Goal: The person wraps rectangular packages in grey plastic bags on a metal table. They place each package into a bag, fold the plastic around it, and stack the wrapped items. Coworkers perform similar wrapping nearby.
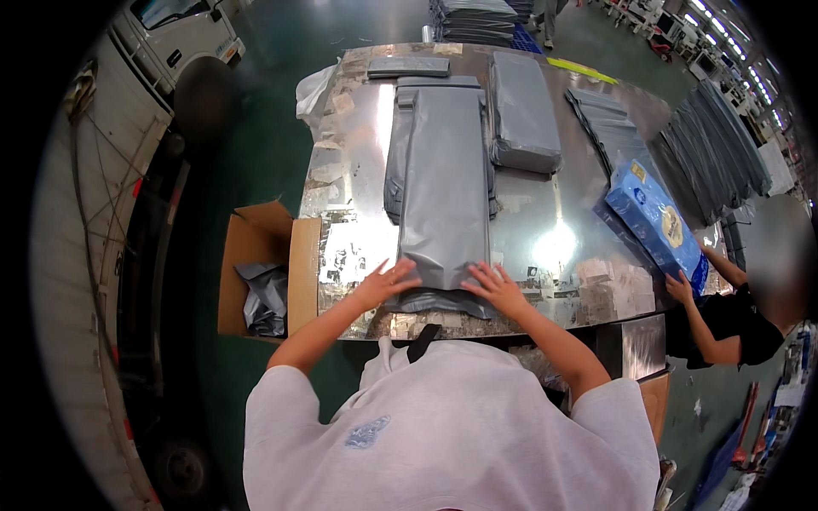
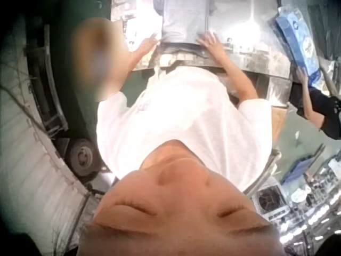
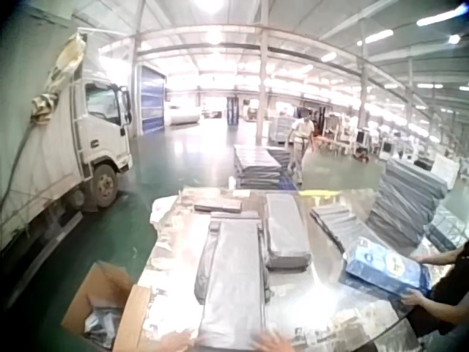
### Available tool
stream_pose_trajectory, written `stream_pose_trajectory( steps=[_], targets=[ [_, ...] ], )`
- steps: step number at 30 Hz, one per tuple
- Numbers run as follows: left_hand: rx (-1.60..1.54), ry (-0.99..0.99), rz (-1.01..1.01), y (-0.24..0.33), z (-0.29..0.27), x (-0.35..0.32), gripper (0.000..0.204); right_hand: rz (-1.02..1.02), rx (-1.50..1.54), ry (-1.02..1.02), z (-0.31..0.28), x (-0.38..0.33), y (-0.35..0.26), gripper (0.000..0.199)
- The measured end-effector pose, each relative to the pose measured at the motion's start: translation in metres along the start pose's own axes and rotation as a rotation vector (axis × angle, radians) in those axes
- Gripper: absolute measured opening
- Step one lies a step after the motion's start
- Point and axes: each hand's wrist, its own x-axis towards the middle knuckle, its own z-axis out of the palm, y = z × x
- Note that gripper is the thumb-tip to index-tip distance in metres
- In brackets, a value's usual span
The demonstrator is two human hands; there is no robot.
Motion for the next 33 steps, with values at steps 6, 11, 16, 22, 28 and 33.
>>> stream_pose_trajectory(
  steps=[6,11,16,22,28,33],
  targets=[
    [-0.091,-0.108,0.059,-0.009,-0.008,-0.013,0.049,-0.004,0.418,-0.146,0.018,-0.018,0.014,0.029],
    [-0.862,0.013,-0.503,-0.057,0.015,0.006,0.022,0.828,1.203,-0.123,0.051,0.005,0.044,0.021],
    [-1.634,0.367,-0.648,-0.084,0.102,0.052,0.025,1.056,1.605,0.135,0.109,0.06,0.052,0.033],
    [-1.71,0.474,-1.14,-0.062,0.104,0.133,0.05,1.531,1.592,0.279,0.168,0.092,0.048,0.04],
    [-2.193,0.062,-0.825,-0.077,0.025,0.125,0.077,1.261,2.503,0.129,0.032,0.11,0.086,0.044],
    [-2.17,0.335,-0.68,-0.05,-0.084,0.156,0.063,1.101,2.425,0.243,-0.014,0.093,0.139,0.049]
  ],
)
